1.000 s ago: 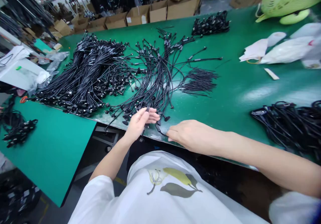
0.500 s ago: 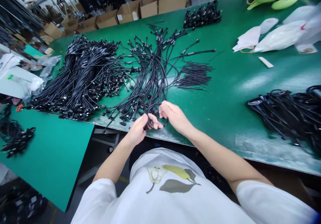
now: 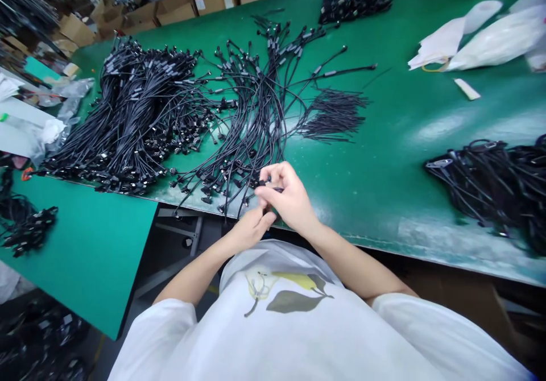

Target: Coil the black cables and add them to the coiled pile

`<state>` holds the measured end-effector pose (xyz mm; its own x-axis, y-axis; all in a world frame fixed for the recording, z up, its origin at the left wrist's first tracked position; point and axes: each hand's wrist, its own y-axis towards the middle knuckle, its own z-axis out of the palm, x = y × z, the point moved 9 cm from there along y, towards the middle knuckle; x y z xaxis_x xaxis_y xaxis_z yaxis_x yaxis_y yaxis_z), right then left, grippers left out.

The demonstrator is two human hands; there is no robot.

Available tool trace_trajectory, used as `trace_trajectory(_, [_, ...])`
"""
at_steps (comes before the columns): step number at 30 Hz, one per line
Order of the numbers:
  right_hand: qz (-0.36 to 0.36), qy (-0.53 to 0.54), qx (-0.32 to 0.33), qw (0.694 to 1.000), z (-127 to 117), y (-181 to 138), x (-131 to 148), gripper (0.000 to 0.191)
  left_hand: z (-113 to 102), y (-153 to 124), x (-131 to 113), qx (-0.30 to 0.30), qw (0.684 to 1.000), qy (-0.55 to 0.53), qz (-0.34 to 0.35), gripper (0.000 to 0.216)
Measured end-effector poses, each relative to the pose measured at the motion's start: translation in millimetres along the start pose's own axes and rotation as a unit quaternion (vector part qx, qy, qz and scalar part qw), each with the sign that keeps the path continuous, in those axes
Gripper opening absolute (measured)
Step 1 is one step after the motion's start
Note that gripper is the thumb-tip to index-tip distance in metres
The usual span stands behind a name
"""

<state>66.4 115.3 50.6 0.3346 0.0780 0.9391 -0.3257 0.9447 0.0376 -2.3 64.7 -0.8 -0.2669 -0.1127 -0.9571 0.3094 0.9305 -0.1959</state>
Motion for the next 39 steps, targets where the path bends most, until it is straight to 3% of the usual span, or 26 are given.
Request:
trace_trajectory(3, [0.005, 0.065, -0.008, 0.998, -3.3, 1.1, -0.4, 0.028, 12.2, -1.0, 2.5, 0.045, 0.998, -0.04, 0.008, 0.062])
trace_trajectory(6, [-0.028, 0.05, -0.001, 0.998, -4.7, 3.0, 11.8, 0.019, 17.2, 2.5, 0.0, 0.028, 0.99, -0.14, 0.008, 0.057])
trace_trajectory(9, [-0.048, 0.015, -0.001, 0.999, -5.6, 6.2, 22.3, 0.019, 26.3, 5.5, -6.0, 0.026, 0.974, -0.226, -0.009, 0.053])
trace_trajectory(12, [-0.012, 0.024, 0.007, 1.0, -6.6, 12.0, 18.2, 0.022, 34.3, 5.2, -13.8, 0.041, 0.956, -0.288, -0.028, 0.043])
trace_trajectory(16, [0.037, 0.019, 0.026, 0.999, -10.5, 17.5, 5.7, 0.029, 42.9, 1.7, -14.4, 0.069, 0.901, -0.415, -0.105, 0.037])
trace_trajectory(19, [0.028, 0.008, 0.033, 0.999, -13.6, 19.5, 4.2, 0.034, 47.0, 0.8, -12.0, 0.079, 0.857, -0.482, -0.162, 0.036])
trace_trajectory(25, [0.006, 0.069, 0.01, 0.998, -20.5, 25.0, 10.3, 0.038, 53.4, 5.0, -10.3, 0.077, 0.818, -0.523, -0.228, 0.035])
trace_trajectory(31, [-0.01, 0.033, 0.005, 0.999, -29.6, 23.1, 19.2, 0.034, 59.8, 8.7, -16.8, 0.071, 0.792, -0.569, -0.21, 0.016])
trace_trajectory(34, [-0.046, -0.032, 0.012, 0.998, -31.6, 18.4, 25.1, 0.032, 64.3, 11.4, -17.6, 0.076, 0.809, -0.548, -0.198, 0.021])
trace_trajectory(39, [-0.076, -0.169, -0.001, 0.983, -44.9, 18.8, 30.8, 0.028, 58.1, 17.0, -18.5, 0.043, 0.892, -0.428, -0.143, 0.044])
